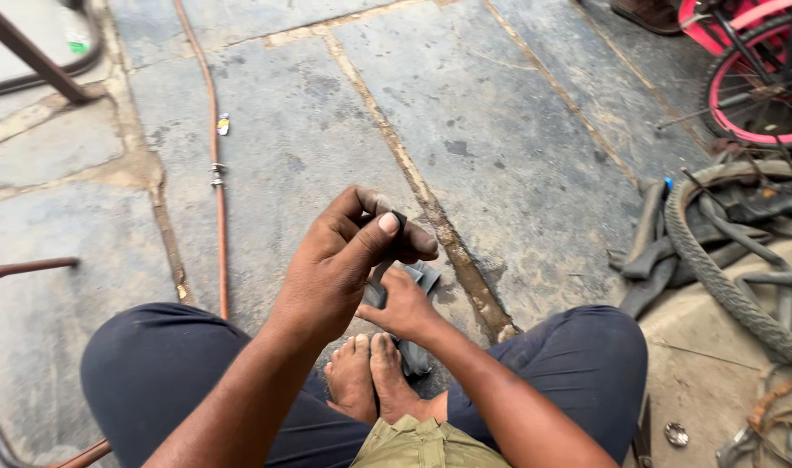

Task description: The person sits on a paved floor and uses a pair of scissors to cut a long strip of black rubber material into smaller pieces. The person holds the rubber strip with one hand and cuts it with the other, repeating the process to create multiple segments.

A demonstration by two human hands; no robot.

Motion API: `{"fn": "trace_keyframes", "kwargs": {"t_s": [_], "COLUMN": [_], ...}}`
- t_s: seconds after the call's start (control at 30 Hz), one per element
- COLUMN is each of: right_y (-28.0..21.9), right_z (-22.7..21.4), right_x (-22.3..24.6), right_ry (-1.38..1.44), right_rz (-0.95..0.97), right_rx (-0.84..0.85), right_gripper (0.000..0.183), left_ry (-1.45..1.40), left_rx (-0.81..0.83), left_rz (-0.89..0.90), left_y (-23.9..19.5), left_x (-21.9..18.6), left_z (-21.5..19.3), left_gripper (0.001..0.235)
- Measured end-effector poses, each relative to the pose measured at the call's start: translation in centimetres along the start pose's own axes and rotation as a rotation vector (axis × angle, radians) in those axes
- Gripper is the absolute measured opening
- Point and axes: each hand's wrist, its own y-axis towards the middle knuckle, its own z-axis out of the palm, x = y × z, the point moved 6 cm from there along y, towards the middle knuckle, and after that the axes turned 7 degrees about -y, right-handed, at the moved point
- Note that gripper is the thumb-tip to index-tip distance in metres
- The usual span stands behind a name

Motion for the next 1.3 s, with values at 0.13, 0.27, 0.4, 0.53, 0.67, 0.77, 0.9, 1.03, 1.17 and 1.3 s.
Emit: {"fn": "trace_keyframes", "kwargs": {"t_s": [0.13,0.27,0.4,0.53,0.67,0.77,0.9,1.03,1.17,1.3], "right_y": [-0.4,-2.3,-2.2,-1.6,-3.1,-6.5,-10.0,-8.9,-5.9,-7.2], "right_z": [4.8,-0.4,-10.2,-20.3,-27.3,-33.6,-37.2,-30.3,-19.8,-13.8], "right_x": [-3.9,-6.4,1.8,11.3,15.1,13.8,6.5,0.3,2.9,8.2], "right_ry": [0.004,-0.187,0.287,0.423,0.597,0.732,0.669,0.683,0.743,1.285], "right_rz": [0.185,0.367,0.313,0.197,0.139,-0.061,0.041,0.351,0.312,0.123], "right_rx": [0.229,0.365,0.347,0.218,-0.059,-0.514,-0.886,-0.722,-0.214,0.199], "right_gripper": [0.034,0.022,0.018,0.023,0.029,0.024,0.032,0.041,0.036,0.049], "left_ry": [-0.115,-0.065,0.15,0.78,0.819,1.03,1.069,0.927,0.758,0.427], "left_rx": [-0.047,-0.363,-0.478,0.157,0.559,0.395,0.104,0.252,0.362,0.407], "left_rz": [0.351,0.628,0.378,-0.328,-0.193,-0.35,-0.27,-0.068,0.327,0.853], "left_y": [-3.3,-6.0,-2.2,-0.2,-1.9,-1.2,0.6,0.0,0.0,1.5], "left_x": [-7.2,-12.4,-6.0,10.3,17.0,17.5,10.0,1.1,-4.3,-9.2], "left_z": [-5.5,-15.0,-15.5,-5.9,-0.8,-2.7,-4.6,1.0,10.5,14.2], "left_gripper": [0.006,0.024,0.037,0.094,0.05,0.028,0.023,0.034,0.035,0.034]}}
